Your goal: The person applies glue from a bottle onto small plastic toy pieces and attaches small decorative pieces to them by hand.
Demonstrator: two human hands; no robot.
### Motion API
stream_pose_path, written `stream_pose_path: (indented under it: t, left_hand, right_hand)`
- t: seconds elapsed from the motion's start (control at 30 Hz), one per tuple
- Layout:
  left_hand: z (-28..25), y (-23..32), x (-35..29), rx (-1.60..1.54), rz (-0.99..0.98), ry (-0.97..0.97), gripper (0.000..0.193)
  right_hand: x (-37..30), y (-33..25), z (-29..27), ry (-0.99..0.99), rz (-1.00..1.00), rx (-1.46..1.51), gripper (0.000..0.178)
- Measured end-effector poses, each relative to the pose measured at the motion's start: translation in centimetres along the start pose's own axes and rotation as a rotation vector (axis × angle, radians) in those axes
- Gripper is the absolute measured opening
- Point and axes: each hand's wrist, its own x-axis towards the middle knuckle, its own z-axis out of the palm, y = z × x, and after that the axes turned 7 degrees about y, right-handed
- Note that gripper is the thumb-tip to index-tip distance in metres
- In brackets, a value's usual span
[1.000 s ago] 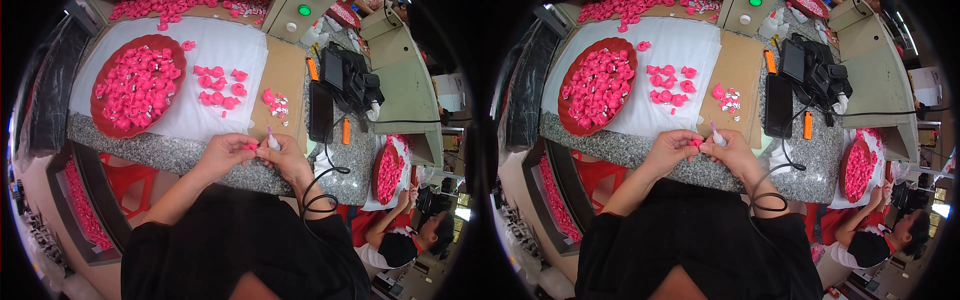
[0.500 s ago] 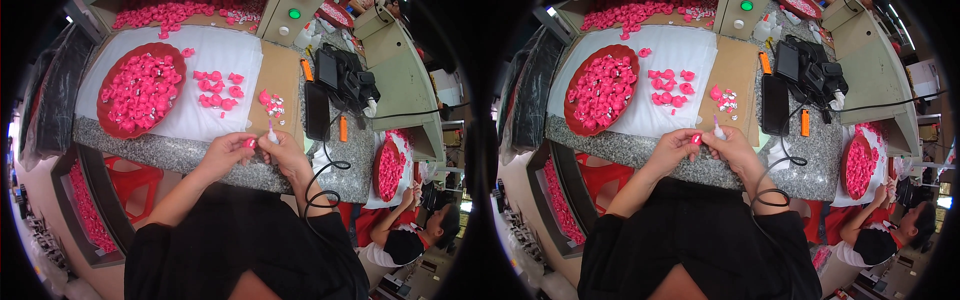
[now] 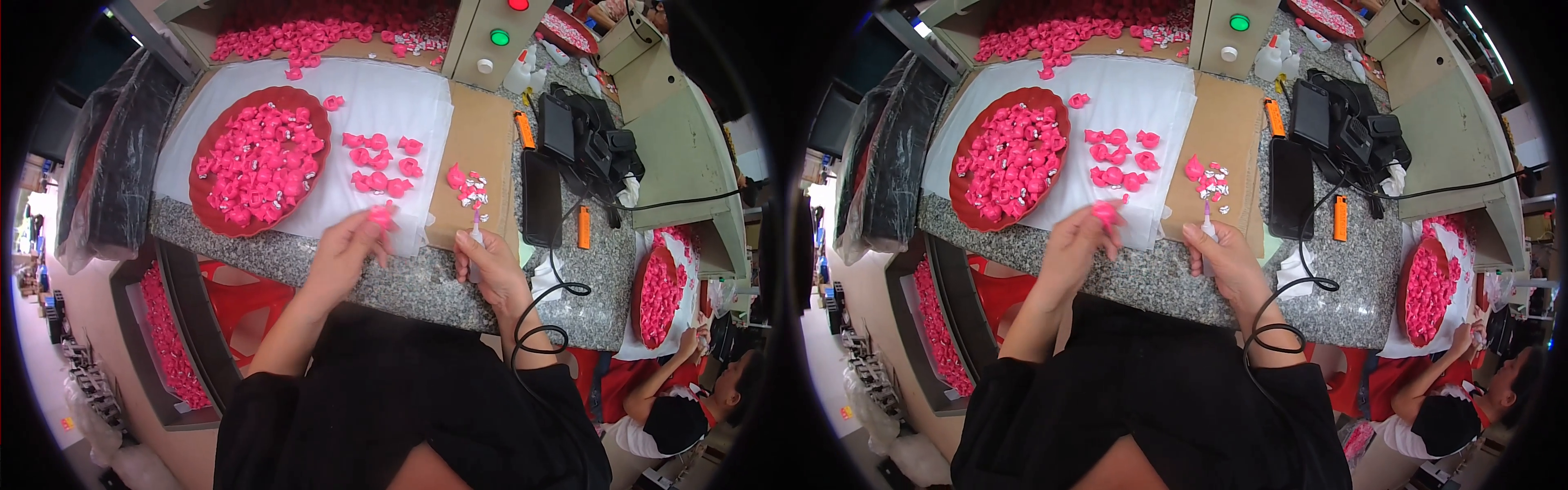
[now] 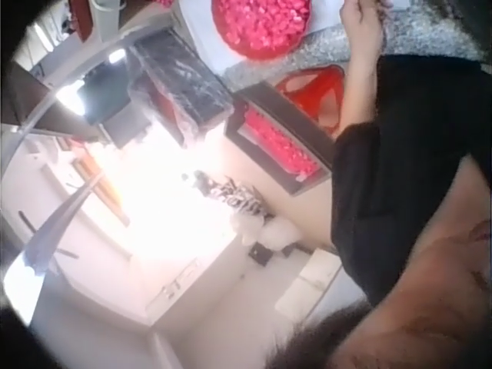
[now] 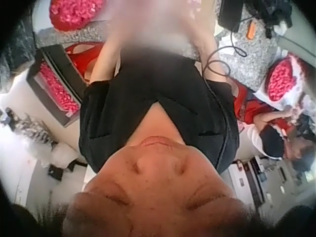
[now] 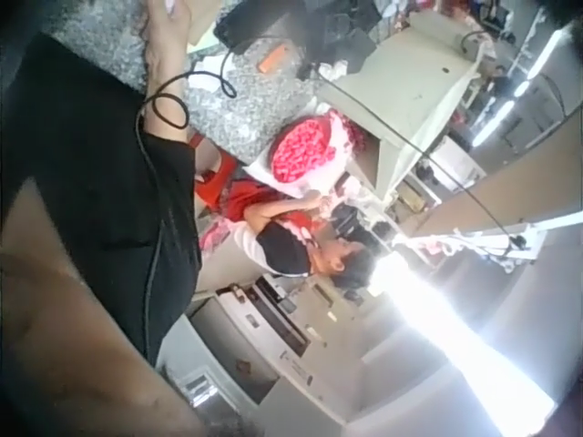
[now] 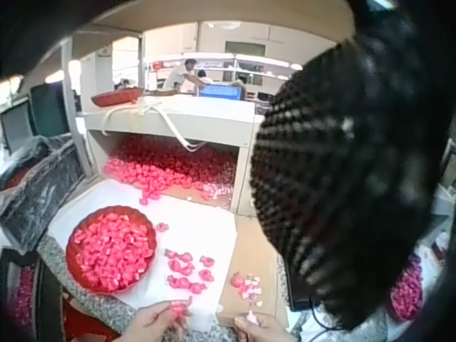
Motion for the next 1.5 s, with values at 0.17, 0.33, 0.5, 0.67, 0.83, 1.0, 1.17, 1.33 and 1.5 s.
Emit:
stream_pose_path:
  t: [0.17,0.33,0.5,0.67,0.83,1.0,1.17,1.33,1.5]
  left_hand:
    - [-6.1,4.0,1.3,0.770,0.634,0.639,0.029]
    - [-4.5,3.6,2.5,1.314,0.819,0.609,0.033]
    - [0.3,0.7,4.2,1.407,0.690,0.506,0.031]
    - [0.1,-0.4,5.1,1.372,0.760,0.515,0.031]
    - [0.2,0.3,4.3,1.190,0.868,0.448,0.029]
    - [2.0,-0.9,1.7,-0.239,0.042,0.000,0.022]
    - [2.9,-2.5,1.3,-0.429,-0.077,-0.092,0.025]
    - [3.2,-3.6,2.2,-0.006,0.252,0.020,0.025]
    - [3.5,-3.8,1.8,0.288,0.331,0.118,0.024]
  right_hand:
    - [-0.2,-0.1,0.2,0.030,-0.021,0.002,0.024]
    - [-0.1,-0.3,0.4,0.043,-0.024,-0.005,0.023]
    - [-0.4,-0.3,0.2,0.031,-0.030,0.014,0.026]
    - [-0.4,-0.5,0.4,0.033,0.096,0.175,0.024]
    - [-1.1,-0.4,0.2,0.021,-0.073,0.137,0.022]
    - [-0.9,-0.1,-0.8,-0.044,-0.203,0.192,0.022]
    - [-1.4,-0.9,-0.1,0.005,-0.253,0.249,0.022]
    - [-1.5,0.1,-0.1,0.199,-0.441,0.240,0.026]
    - [-2.2,1.0,-0.2,0.275,-0.532,0.137,0.028]
